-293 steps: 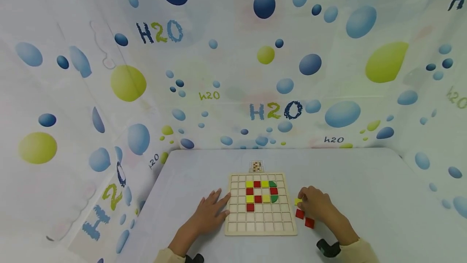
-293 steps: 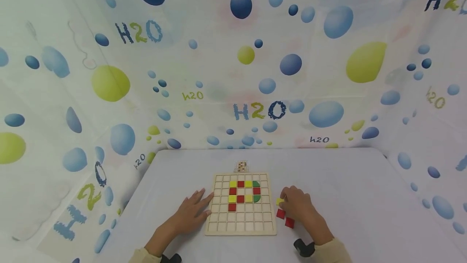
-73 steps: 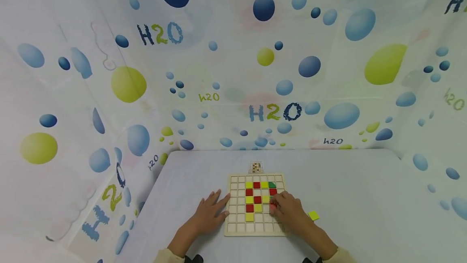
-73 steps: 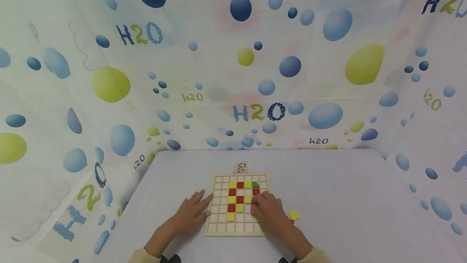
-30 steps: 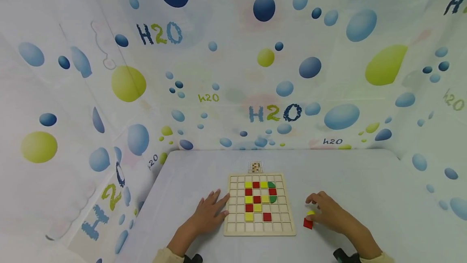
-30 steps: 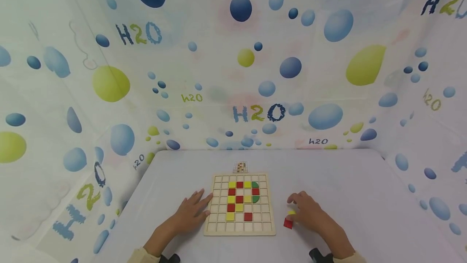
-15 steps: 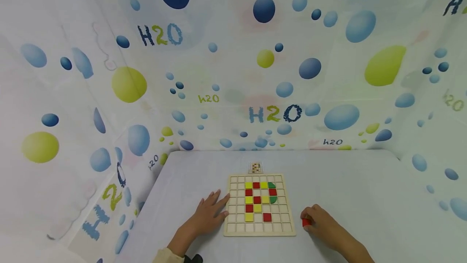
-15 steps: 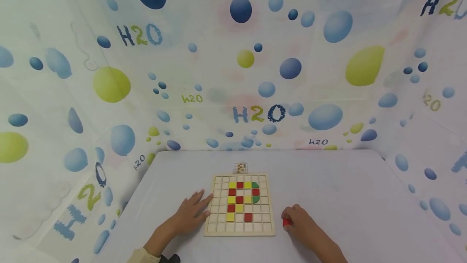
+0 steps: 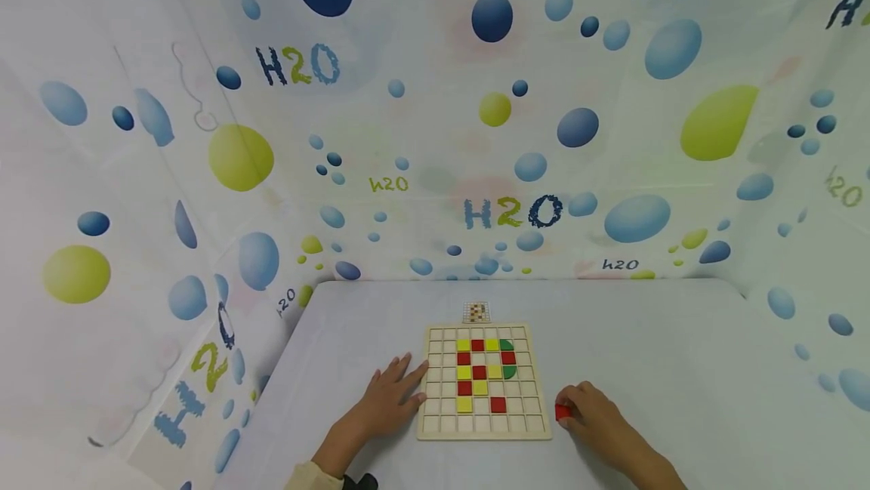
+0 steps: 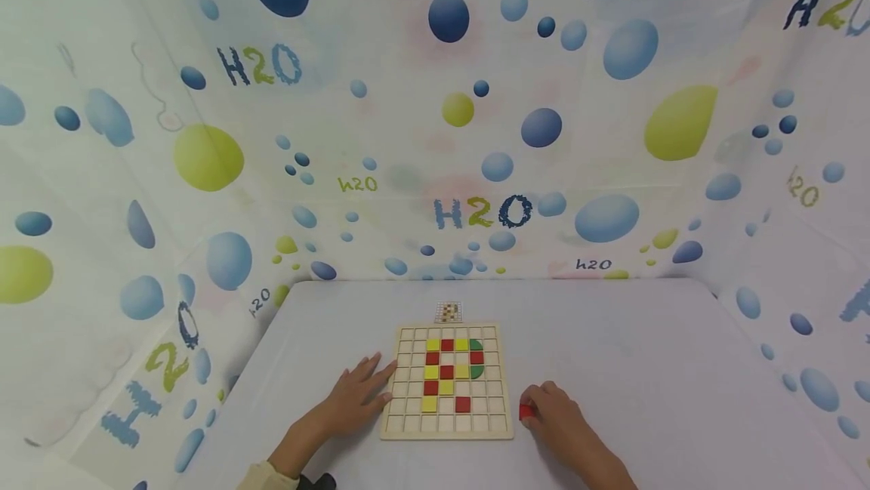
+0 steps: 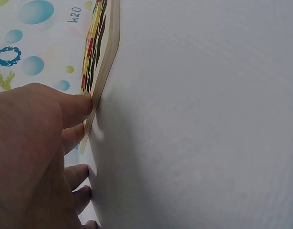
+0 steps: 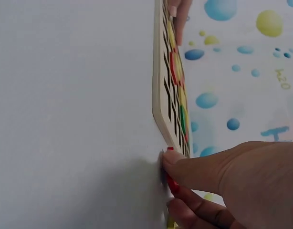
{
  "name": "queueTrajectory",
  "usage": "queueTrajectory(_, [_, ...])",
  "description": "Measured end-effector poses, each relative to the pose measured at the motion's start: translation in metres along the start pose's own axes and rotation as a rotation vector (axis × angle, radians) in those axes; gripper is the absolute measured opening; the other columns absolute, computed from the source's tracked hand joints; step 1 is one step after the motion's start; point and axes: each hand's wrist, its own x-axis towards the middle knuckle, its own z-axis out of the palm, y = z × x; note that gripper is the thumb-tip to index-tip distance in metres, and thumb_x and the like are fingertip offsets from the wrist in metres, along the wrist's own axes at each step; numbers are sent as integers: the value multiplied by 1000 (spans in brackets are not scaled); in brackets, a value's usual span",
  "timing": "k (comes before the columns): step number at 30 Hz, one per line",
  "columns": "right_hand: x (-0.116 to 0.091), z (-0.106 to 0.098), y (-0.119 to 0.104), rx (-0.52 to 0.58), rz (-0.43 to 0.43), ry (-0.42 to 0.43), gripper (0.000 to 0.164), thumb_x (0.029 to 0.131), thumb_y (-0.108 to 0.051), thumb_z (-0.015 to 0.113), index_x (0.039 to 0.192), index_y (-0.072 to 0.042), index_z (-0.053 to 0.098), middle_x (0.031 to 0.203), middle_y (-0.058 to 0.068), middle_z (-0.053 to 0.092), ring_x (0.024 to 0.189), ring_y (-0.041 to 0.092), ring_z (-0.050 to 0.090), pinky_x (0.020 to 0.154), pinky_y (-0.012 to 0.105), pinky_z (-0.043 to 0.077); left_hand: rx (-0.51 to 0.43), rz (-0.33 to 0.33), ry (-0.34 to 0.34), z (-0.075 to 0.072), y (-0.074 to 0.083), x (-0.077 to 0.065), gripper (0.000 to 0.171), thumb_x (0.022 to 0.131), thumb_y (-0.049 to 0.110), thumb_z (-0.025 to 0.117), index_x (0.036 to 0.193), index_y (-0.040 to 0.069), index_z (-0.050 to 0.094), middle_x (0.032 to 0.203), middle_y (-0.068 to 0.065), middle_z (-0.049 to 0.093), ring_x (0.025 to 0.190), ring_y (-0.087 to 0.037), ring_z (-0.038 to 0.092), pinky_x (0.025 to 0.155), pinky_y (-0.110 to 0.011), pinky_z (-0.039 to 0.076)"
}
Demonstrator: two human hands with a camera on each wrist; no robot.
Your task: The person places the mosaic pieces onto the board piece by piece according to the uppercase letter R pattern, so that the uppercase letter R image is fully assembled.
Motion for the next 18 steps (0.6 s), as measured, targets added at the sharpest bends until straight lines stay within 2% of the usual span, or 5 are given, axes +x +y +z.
queueTrajectory(4, [5, 2, -12, 6, -3, 23, 24, 90, -13, 84, 107, -17, 69, 94, -3, 53, 89, 13, 49, 74, 26, 48, 6, -6, -4, 2, -2, 2, 61, 106, 43, 60, 161, 19, 47, 169, -23, 33, 157, -48, 26, 121, -76, 19])
queueTrajectory(9, [13, 9, -35, 37, -49, 33, 24, 90, -17, 84, 109, -17, 69, 97, -3, 55, 91, 13, 51, 76, 26, 52, 17, -22, -8, 4, -4, 3, 61, 106, 45, 59, 161, 21, 47, 170, -21, 32, 158, -48, 26, 122, -76, 18])
queueTrajectory(14, [16, 25, -62, 42, -156, -9, 25, 93, -21, 83, 112, -18, 67, 96, -5, 54, 89, 13, 49, 74, 25, 49, 18, -37, -11, 4, -4, 4, 61, 106, 45, 59, 161, 22, 46, 171, -20, 32, 159, -46, 25, 123, -75, 18])
queueTrajectory(18, [18, 38, -80, 28, -274, -17, 25, 93, -23, 83, 111, -19, 67, 96, -9, 54, 87, 10, 48, 74, 26, 47, 12, -27, -10, 4, -4, 4, 61, 106, 45, 60, 161, 22, 46, 171, -20, 32, 159, -46, 25, 123, -75, 18])
